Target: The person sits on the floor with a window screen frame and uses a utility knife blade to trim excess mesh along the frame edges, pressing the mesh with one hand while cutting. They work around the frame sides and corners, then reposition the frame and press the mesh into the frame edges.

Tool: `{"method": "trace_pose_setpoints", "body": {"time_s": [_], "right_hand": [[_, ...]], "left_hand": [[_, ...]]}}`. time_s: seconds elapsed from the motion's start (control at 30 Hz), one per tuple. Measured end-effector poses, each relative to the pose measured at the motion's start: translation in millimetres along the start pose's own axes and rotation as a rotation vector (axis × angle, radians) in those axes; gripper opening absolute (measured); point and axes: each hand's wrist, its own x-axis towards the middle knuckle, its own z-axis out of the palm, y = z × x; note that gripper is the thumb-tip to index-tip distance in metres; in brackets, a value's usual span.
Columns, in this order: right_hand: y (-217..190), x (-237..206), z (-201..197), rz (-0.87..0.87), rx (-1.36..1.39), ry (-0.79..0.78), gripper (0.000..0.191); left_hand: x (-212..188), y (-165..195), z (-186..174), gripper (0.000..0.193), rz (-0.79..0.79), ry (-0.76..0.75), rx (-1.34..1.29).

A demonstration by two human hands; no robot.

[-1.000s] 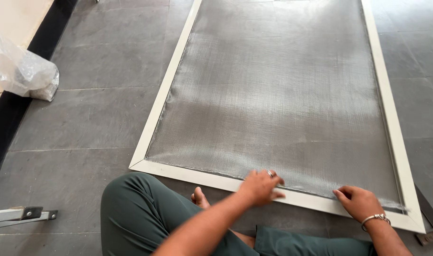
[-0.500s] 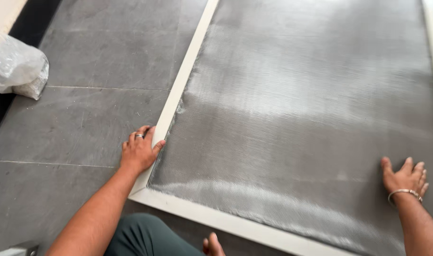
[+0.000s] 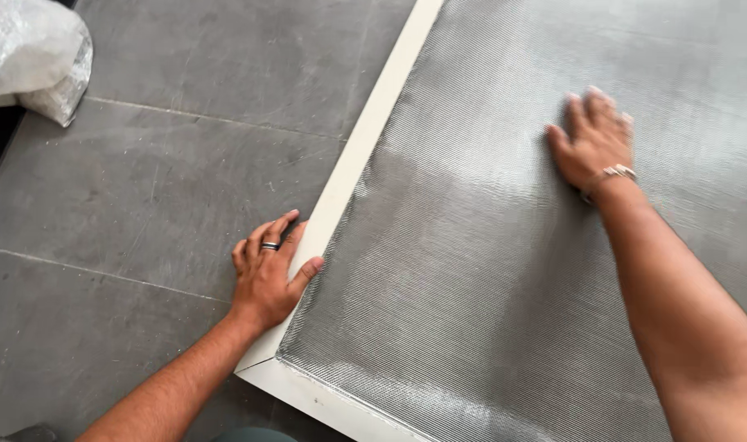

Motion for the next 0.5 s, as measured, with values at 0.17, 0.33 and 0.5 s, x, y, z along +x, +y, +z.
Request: {"method": "trace_pose_setpoints", "body": {"time_s": [0.17,0.33,0.5], "right_hand": [[-64,11,37,-0.247,-0.053,-0.061,0.072],[-103,-21,73,-0.423,-0.092,-0.096,0.068],[-142,-65,94,-0.550,-0.110,-0.084,0.065]], "left_hand": [[-3,-2,0,0.066,-0.002,-0.017,-0.023],[-6,-2,-1,0.066,0.026,0.012,-0.028],[-9,-2,-2,0.067,0.003,0.004,-0.038]]}}
